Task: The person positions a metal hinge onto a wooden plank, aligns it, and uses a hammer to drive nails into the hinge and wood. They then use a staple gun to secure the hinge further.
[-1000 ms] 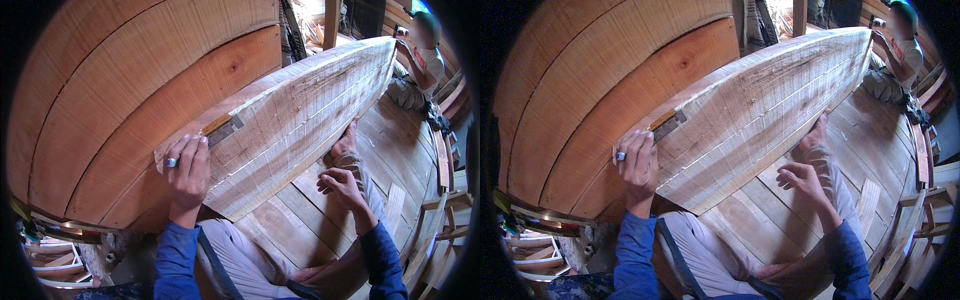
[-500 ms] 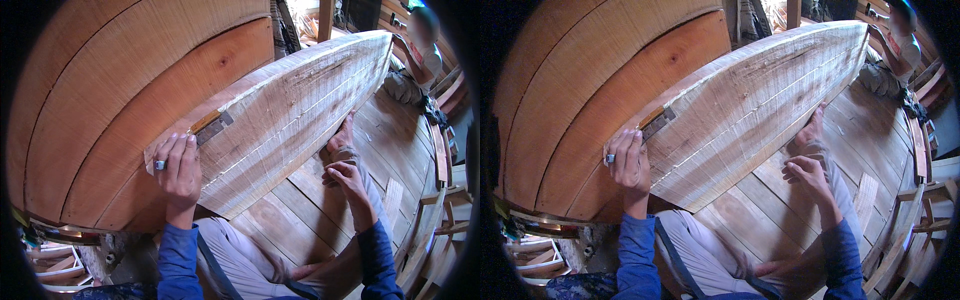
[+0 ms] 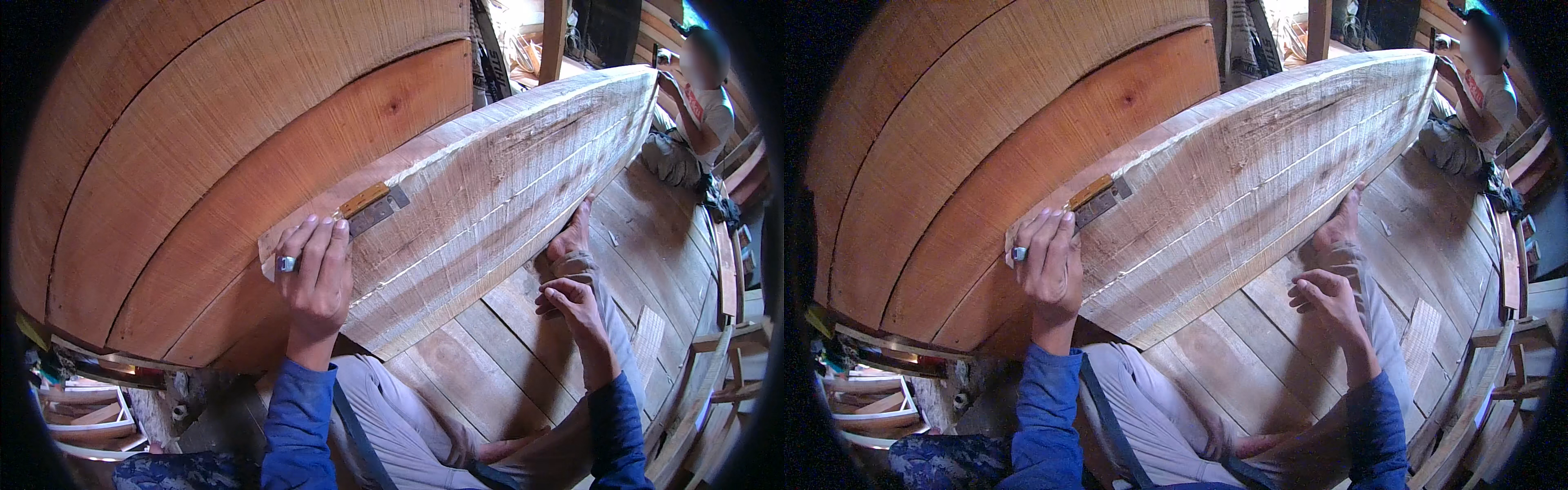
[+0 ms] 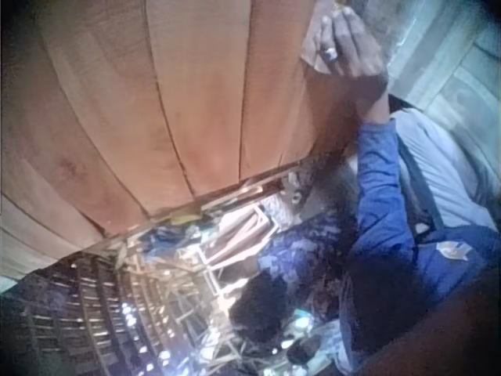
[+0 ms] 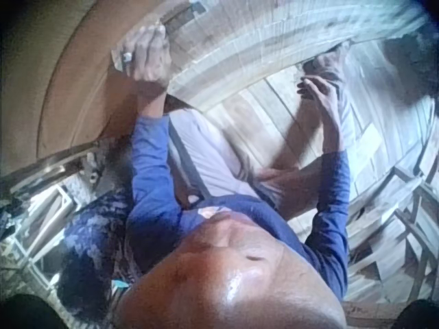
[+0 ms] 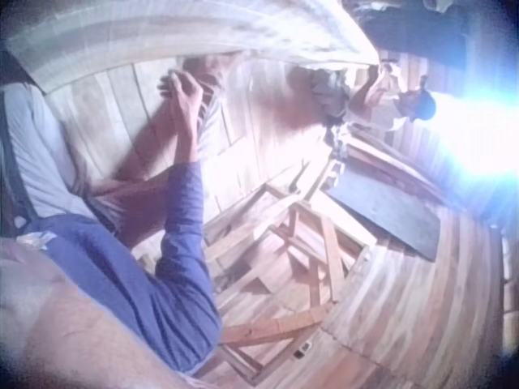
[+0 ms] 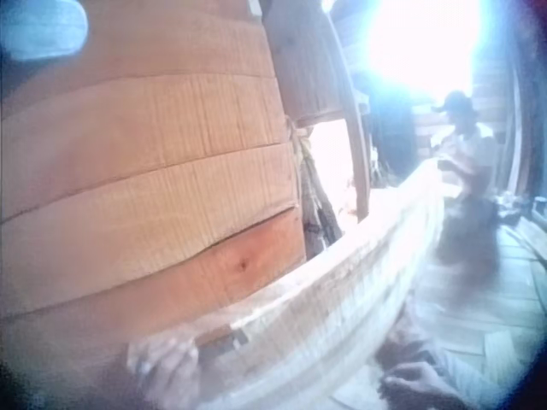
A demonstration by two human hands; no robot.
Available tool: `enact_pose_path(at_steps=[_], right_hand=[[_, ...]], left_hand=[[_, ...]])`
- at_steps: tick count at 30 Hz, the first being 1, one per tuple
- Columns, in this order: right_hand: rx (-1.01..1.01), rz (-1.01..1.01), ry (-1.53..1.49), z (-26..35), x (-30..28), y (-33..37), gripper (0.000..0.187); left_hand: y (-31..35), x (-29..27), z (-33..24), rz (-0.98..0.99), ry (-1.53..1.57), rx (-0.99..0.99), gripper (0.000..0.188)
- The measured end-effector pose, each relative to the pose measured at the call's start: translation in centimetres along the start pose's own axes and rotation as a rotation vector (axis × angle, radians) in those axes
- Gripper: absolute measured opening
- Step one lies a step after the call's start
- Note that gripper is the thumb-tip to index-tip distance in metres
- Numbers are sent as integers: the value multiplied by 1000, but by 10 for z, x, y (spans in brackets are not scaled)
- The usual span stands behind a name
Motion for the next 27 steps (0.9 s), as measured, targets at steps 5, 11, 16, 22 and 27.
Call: enact_pose_path(at_steps=[5,11,16,22,27], right_hand=[[37,12,-4,-6,3,0,24],[35,36,33,-12,5,-1,23],[-4,81,74,-7,20,-3,27],[-148,288,80,72,129,-17,36],[-226,331,-238,135,205,-38,36]], left_hand=[[-2,0,0,-10,5,16,30],[-2,1,-1,-21,6,17,30],[-1,2,-2,-14,2,3,31],[-4,-1,-1,-1,-4,-3,28],[-5,-6,2,36,12,-8,28]])
Point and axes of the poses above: each hand's wrist, its own y-axis away from the middle knuckle, its own x-axis out of the palm, z = x × y, the point moved 7 cm from there along -y, towards the middle knuckle, and after that the axes turned 1 degree about -x, right-handed, at the moved point
